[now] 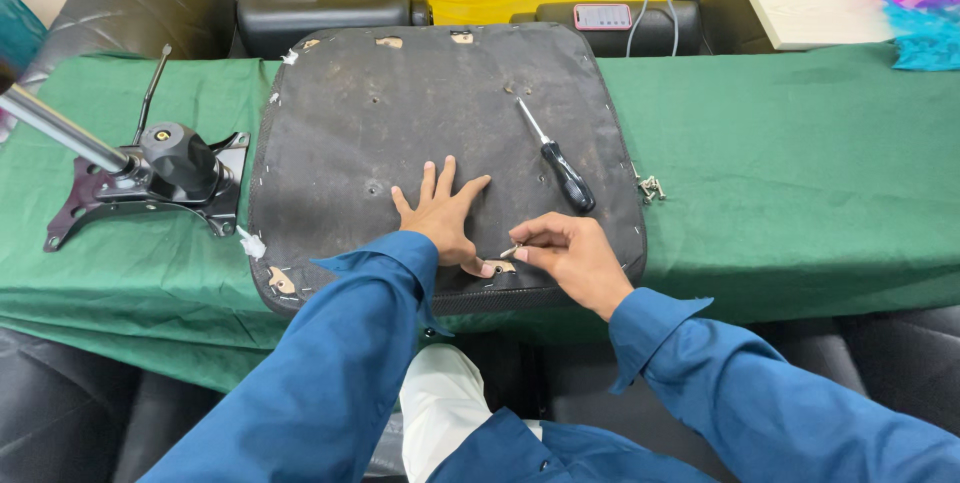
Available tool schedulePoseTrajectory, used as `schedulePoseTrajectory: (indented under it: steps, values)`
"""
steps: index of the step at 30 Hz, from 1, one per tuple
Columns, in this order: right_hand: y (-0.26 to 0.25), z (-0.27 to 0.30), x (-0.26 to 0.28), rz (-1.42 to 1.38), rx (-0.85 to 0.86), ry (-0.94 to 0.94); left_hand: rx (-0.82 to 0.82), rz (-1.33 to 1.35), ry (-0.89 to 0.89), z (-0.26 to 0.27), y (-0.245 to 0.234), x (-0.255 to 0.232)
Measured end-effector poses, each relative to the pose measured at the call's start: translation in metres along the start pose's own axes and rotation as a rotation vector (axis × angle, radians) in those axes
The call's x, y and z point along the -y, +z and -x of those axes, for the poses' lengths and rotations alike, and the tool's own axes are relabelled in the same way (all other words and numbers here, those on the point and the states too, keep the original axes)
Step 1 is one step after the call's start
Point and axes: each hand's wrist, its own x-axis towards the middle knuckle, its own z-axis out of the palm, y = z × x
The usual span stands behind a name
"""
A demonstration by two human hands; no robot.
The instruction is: The person removes a gas lift cylinder from a chair seat base using a screwdriver, then places the base aside and begins fastening screws into the underside of the seat cushion. The person uses a screwdriver to tighten multiple screws into the seat cushion while it rests on a green-covered work surface.
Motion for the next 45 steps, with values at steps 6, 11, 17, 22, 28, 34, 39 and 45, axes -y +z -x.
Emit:
schedulePoseTrajectory:
  steps: [6, 11, 17, 22, 28, 34, 39, 45]
  values:
    - [0.009, 0.002, 0.000, 0.112, 0.031, -0.037, 0.027, -0.023, -0.002, 0.000, 0.000, 0.000]
    - [0.010, 0.007, 0.009, 0.215, 0.039, -0.097, 0.030, -0.023, -0.008, -0.002, 0.001, 0.000]
    - [0.014, 0.013, 0.019, 0.310, 0.029, -0.204, -0.015, 0.028, -0.010, 0.000, 0.004, 0.000]
    - [0.021, 0.010, 0.021, 0.289, 0.011, -0.164, -0.099, 0.135, 0.048, 0.004, 0.011, -0.001]
    - [0.024, 0.003, 0.022, 0.227, 0.038, -0.150, -0.152, 0.171, 0.182, 0.009, 0.023, 0.011]
    - [0.019, -0.003, 0.025, 0.250, 0.085, -0.132, -0.251, 0.245, 0.230, 0.012, 0.037, 0.014]
    - [-0.005, -0.017, 0.025, 0.466, -0.198, -0.275, -0.256, 0.281, 0.221, 0.022, 0.042, 0.014]
    - [-0.044, -0.034, 0.013, 0.815, -0.436, -0.412, -0.350, 0.328, 0.223, 0.031, 0.048, 0.009]
